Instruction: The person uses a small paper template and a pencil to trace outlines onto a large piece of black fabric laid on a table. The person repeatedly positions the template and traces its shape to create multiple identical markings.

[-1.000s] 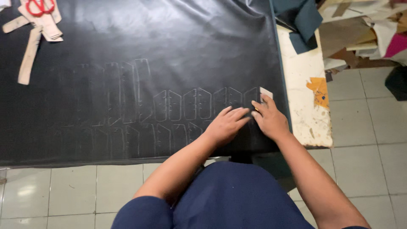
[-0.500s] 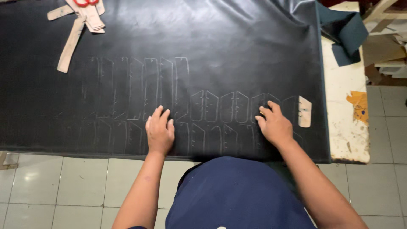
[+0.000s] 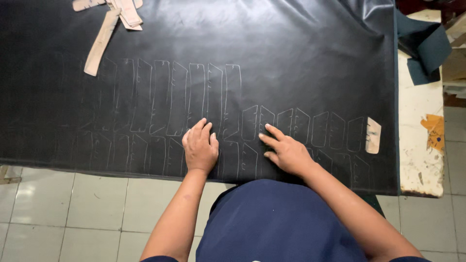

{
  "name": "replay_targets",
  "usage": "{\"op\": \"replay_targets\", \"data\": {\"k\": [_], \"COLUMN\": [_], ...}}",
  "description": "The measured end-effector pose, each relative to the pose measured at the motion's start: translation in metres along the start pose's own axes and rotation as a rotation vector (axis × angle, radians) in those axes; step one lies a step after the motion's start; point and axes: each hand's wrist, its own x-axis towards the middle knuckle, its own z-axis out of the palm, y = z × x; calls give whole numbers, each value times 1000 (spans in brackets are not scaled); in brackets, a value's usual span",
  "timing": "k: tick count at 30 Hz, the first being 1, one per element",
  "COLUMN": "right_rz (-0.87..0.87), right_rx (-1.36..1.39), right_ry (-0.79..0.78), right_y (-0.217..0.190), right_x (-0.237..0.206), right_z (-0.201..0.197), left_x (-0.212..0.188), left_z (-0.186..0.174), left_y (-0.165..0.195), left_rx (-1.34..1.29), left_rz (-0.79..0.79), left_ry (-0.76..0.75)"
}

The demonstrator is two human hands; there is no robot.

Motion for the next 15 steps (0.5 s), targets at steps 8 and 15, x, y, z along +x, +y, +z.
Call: {"op": "replay_targets", "data": {"k": [8,15], "right_rz": [170,783], "right_rx": [152,-82], "right_ry": [419,578], "right_y": [70,188], "right_x": [-21,-84], "right_z": [4,-24], "left_x": [46,86], "left_z": [-70,-217], "left_y": [63,184], "left_rx": [-790,-2041], "left_rz": [-295,121], "left_ry": [-306,-956]}}
